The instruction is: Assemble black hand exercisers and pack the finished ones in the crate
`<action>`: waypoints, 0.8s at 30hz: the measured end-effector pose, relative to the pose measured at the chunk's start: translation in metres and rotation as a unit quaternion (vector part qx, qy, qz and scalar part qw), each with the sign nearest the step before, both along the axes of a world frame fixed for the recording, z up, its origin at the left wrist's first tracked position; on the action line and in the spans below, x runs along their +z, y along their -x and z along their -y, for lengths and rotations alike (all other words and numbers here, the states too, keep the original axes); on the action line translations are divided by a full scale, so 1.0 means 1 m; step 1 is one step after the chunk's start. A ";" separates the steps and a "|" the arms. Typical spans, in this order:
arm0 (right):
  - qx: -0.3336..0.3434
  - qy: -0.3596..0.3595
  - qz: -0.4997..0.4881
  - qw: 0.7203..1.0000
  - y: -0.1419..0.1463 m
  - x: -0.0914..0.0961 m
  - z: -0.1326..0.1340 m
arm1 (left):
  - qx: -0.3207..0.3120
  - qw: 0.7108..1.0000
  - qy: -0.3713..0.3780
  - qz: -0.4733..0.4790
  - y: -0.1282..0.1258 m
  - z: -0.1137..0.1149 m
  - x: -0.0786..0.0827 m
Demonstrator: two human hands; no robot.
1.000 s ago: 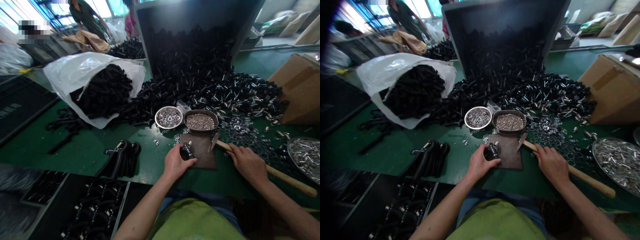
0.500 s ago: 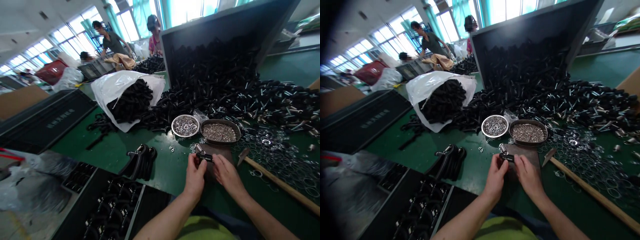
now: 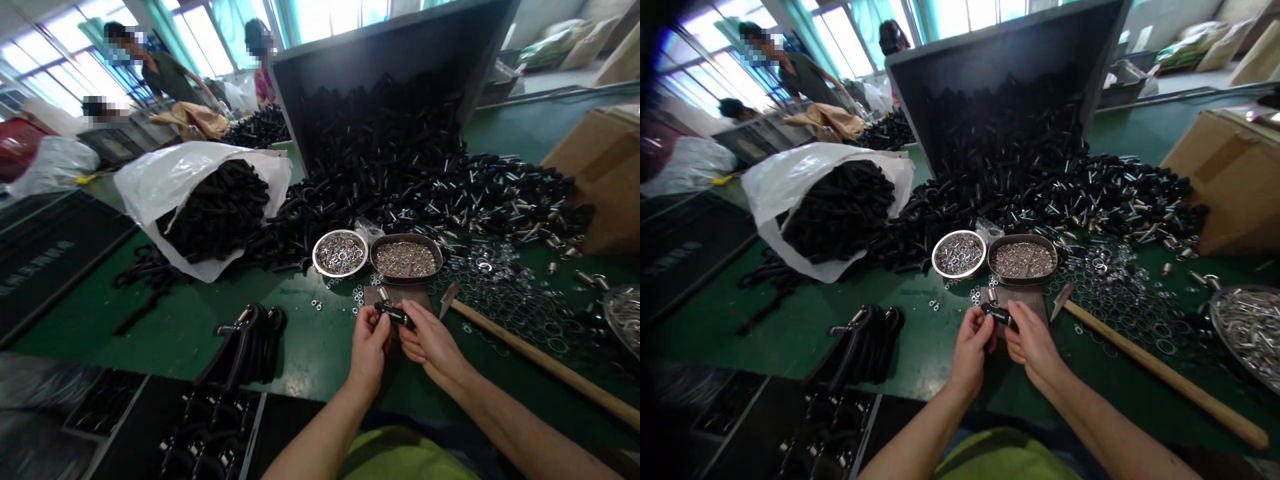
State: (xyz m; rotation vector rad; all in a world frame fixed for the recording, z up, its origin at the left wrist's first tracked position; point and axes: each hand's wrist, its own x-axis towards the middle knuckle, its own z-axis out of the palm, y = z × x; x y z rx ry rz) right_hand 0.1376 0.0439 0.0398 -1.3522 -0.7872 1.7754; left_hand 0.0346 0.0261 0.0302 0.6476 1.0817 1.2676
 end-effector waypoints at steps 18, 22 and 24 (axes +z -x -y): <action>0.305 -0.338 0.635 0.624 -0.039 -0.013 -0.019 | 0.204 0.752 -0.135 -0.611 0.133 -0.162 0.030; 0.324 -0.319 0.652 0.607 -0.030 -0.012 -0.015 | 0.207 0.649 -0.075 -0.728 0.169 -0.214 0.037; 0.322 -0.316 0.653 0.609 -0.028 -0.011 -0.014 | 0.194 0.651 -0.072 -0.731 0.175 -0.228 0.038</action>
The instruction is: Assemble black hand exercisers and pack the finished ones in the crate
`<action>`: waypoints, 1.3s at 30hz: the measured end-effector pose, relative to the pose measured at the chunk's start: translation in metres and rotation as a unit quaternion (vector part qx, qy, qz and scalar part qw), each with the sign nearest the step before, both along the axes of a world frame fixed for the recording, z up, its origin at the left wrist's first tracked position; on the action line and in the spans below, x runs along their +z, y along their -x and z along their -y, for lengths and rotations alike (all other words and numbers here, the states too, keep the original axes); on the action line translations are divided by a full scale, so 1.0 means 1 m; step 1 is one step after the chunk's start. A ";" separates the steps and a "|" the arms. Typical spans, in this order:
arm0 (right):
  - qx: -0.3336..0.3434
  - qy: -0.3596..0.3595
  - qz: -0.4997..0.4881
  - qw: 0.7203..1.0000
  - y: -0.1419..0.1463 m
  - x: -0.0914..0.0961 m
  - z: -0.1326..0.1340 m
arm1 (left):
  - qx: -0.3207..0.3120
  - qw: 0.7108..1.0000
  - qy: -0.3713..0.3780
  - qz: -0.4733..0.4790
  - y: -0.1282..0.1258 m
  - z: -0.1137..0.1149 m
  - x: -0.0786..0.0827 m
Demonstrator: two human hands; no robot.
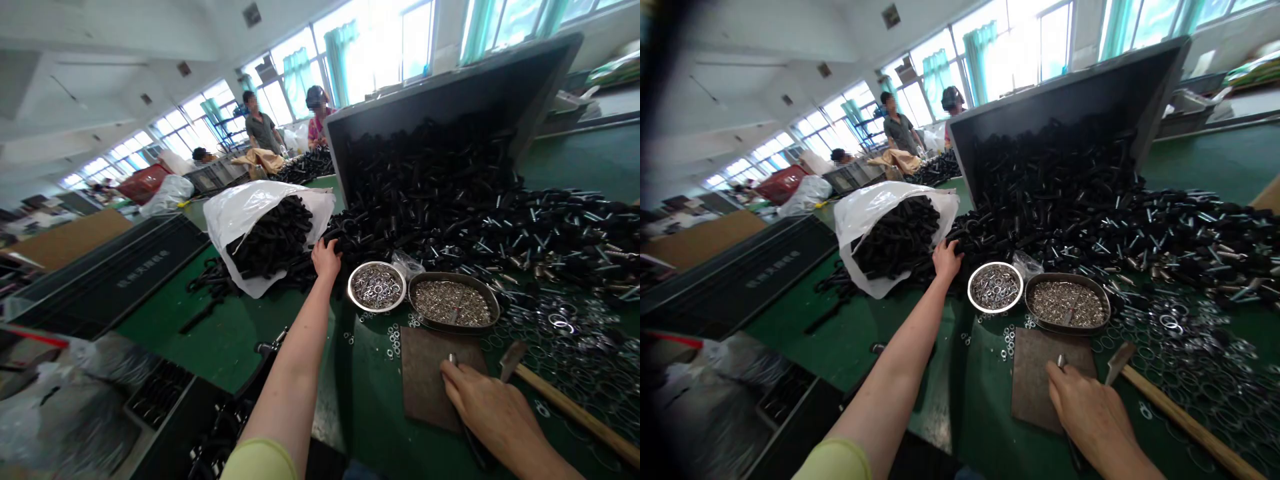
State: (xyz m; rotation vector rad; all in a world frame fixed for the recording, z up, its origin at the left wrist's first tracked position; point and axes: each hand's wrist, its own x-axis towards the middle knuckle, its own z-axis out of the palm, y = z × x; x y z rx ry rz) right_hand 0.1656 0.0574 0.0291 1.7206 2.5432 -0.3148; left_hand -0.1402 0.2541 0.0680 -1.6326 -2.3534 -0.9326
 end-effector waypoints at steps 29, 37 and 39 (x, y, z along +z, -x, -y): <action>-0.087 -0.030 -0.456 0.885 0.003 0.061 0.040 | -0.174 0.605 0.232 0.741 -0.160 0.254 0.019; 0.014 -0.036 -0.428 0.903 -0.002 0.051 0.041 | -0.197 0.624 0.252 0.713 -0.159 0.257 0.010; 0.068 -0.054 -0.404 0.911 -0.007 0.051 0.038 | -0.197 0.598 0.259 0.733 -0.156 0.255 0.008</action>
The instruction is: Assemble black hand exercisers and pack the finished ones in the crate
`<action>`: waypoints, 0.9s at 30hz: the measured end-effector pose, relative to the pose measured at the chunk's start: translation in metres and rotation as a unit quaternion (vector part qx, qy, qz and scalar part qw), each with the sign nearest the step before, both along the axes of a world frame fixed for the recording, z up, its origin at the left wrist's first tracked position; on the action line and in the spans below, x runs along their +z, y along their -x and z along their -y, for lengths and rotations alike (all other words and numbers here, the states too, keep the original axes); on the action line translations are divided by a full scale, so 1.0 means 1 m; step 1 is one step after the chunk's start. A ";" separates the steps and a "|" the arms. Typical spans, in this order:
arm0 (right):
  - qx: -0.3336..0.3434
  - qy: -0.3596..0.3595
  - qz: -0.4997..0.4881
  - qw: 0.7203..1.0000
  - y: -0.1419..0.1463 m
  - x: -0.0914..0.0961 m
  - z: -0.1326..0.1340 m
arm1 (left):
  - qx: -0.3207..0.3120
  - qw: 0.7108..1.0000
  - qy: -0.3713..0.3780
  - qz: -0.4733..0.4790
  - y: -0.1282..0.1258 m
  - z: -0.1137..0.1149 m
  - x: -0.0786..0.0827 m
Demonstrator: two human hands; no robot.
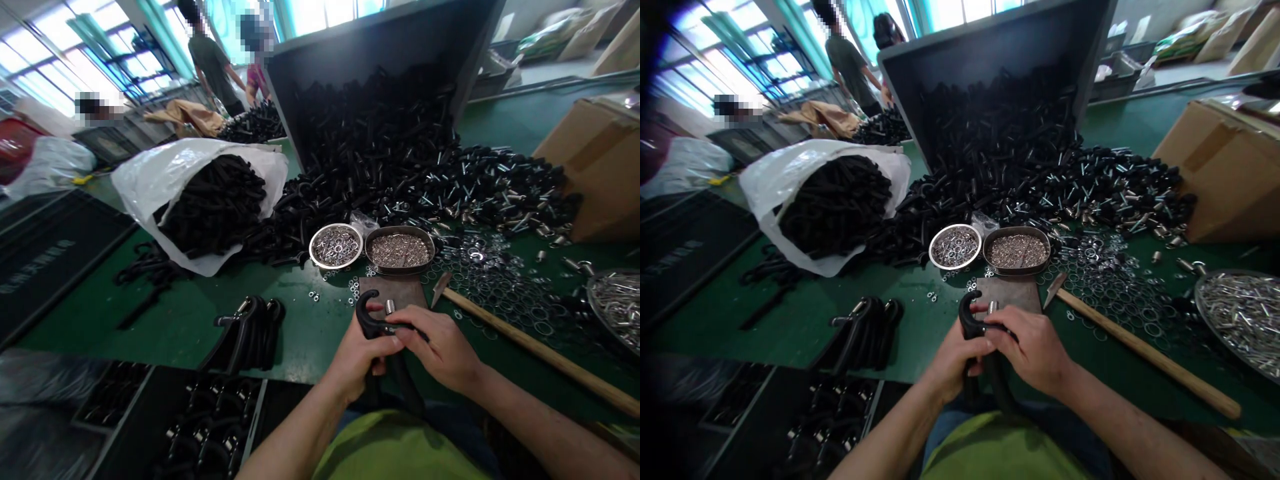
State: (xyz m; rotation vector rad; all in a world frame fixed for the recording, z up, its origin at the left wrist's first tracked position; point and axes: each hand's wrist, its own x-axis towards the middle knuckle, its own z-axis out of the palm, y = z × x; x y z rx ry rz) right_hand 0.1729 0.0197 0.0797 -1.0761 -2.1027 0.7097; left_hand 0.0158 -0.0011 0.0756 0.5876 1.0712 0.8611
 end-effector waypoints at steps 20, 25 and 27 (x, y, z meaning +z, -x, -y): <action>0.052 0.491 -0.120 0.861 0.004 -0.010 -0.011 | 0.016 0.958 -0.179 -0.222 0.017 0.000 -0.003; 0.054 0.391 -0.018 0.919 0.018 -0.001 -0.019 | 0.000 0.957 -0.189 -0.219 0.012 0.007 -0.009; 0.004 0.297 0.023 0.955 0.023 0.002 -0.016 | 0.022 0.956 -0.188 -0.224 0.011 0.009 -0.013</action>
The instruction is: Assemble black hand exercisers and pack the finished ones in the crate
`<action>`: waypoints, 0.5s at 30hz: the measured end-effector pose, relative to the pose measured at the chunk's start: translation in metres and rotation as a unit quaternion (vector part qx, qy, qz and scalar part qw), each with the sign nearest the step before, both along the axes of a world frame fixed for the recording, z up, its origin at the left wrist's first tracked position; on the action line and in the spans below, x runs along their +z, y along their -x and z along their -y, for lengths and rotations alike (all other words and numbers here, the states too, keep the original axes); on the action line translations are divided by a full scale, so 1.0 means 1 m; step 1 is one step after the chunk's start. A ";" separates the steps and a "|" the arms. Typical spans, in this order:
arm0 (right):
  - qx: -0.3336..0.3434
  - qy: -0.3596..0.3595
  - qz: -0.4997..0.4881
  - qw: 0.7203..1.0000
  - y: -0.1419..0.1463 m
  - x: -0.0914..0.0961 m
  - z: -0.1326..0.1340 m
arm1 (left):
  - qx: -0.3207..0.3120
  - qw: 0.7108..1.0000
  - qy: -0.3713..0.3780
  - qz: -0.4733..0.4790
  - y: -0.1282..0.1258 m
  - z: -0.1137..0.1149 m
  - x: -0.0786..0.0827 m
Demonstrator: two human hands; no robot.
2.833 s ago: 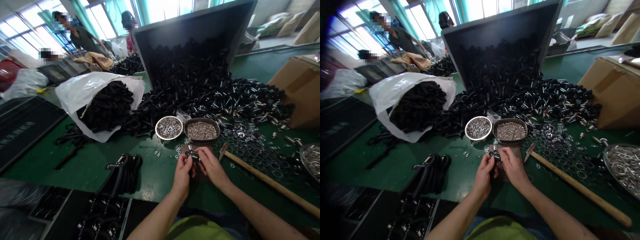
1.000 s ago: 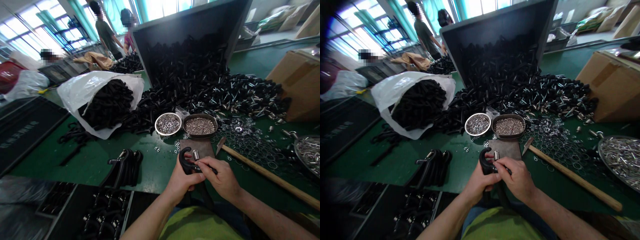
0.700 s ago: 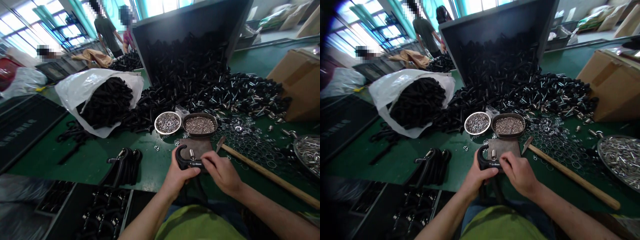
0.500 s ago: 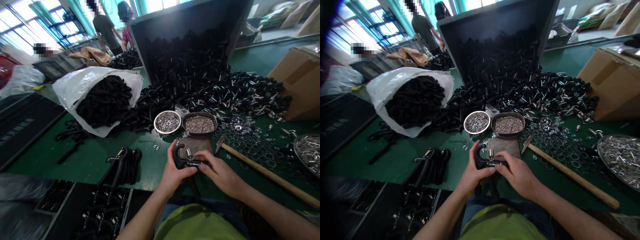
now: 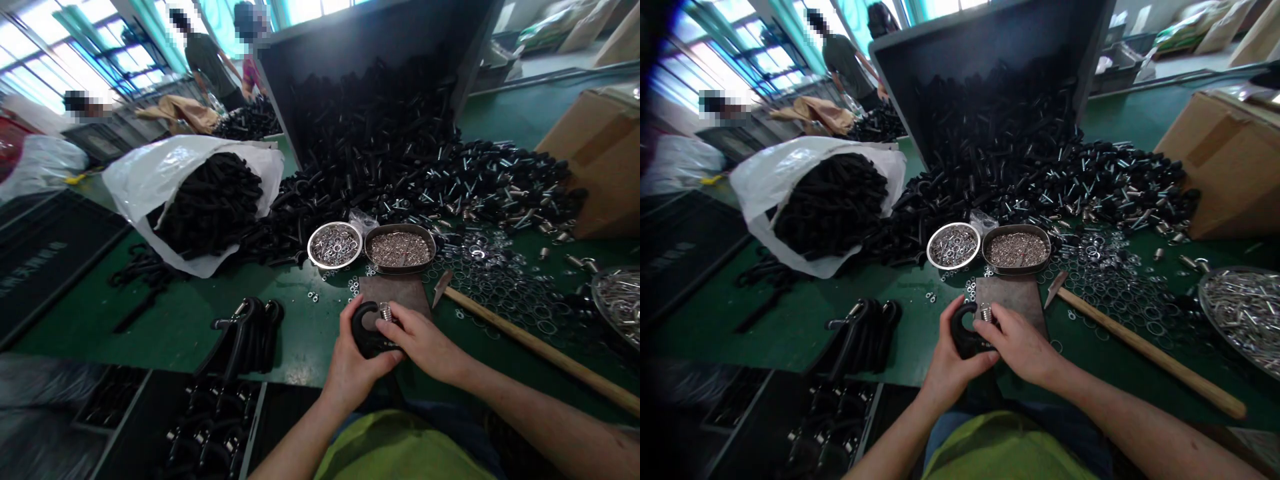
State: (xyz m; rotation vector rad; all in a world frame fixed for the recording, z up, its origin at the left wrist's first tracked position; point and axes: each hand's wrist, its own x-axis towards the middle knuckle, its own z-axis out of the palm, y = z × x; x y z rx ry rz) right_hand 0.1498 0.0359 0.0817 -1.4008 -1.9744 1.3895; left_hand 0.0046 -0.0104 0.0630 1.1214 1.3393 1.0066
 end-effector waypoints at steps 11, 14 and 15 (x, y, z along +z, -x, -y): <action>0.072 -0.102 0.203 0.971 0.005 0.007 0.005 | -0.076 0.996 -0.024 -0.035 0.004 0.000 -0.007; 0.067 -0.088 0.256 0.960 0.006 -0.002 -0.002 | -0.080 0.997 -0.010 -0.020 -0.003 -0.006 -0.015; 0.069 -0.087 0.266 0.958 0.005 -0.006 -0.006 | -0.077 0.997 -0.001 -0.014 -0.006 -0.009 -0.020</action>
